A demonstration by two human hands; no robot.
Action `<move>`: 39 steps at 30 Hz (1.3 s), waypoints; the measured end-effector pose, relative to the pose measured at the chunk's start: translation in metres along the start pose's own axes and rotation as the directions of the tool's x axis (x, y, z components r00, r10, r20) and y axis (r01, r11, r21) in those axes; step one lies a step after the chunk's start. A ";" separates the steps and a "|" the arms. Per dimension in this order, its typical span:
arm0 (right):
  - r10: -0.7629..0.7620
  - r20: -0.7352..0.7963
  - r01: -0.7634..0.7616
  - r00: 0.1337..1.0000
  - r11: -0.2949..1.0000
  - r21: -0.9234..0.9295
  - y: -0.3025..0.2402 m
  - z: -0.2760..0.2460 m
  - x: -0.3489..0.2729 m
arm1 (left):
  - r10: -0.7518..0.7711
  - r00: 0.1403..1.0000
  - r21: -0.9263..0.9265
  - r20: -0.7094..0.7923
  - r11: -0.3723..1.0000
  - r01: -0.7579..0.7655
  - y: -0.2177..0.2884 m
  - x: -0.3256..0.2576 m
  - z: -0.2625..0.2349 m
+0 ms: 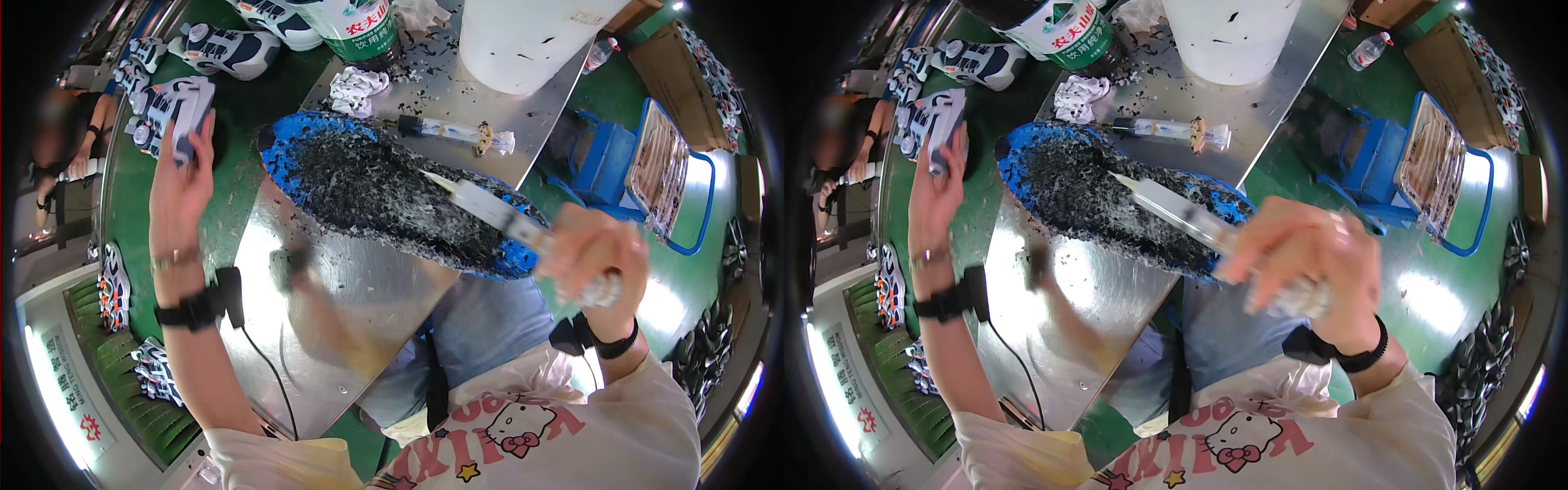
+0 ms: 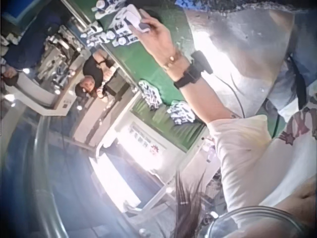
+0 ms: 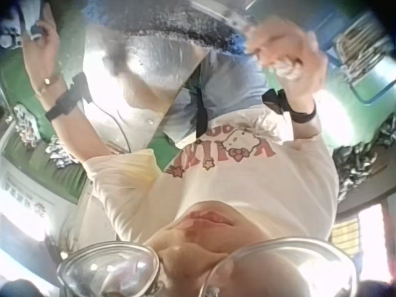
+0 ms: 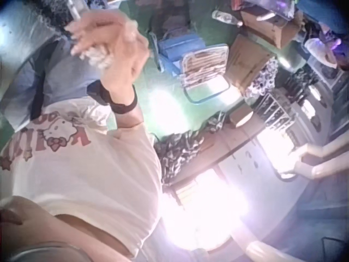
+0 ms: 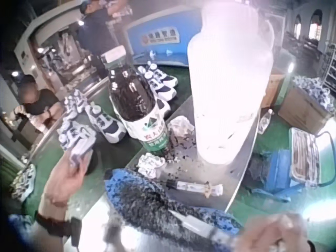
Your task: The person picks up a shoe from the conveyor belt, applies a substance from a syringe into the seams around the sole, and wipes the area with a cloth. They then apply the substance to a separate blue sole on the table before placing the shoe back onto the belt.
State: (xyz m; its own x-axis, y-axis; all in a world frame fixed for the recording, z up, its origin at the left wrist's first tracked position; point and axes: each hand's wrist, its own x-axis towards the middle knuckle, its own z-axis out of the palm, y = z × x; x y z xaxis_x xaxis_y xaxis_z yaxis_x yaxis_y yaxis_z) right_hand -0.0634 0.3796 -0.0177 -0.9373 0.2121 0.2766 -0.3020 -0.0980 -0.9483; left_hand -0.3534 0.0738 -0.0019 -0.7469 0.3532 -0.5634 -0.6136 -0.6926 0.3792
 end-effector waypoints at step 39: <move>-0.268 0.350 0.399 0.898 0.831 -0.388 -0.009 0.025 0.004 | 0.863 0.288 0.754 -0.414 0.503 -0.422 -0.131 -0.374 -0.233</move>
State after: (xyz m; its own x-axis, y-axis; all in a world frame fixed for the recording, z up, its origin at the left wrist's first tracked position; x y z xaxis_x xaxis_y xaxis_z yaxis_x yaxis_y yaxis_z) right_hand -0.0687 0.3574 -0.0038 -0.8214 -0.1241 0.5567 -0.5576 0.3801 -0.7380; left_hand 0.0664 -0.1139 -0.0115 -0.6386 -0.7569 -0.1390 -0.1865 -0.0231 0.9822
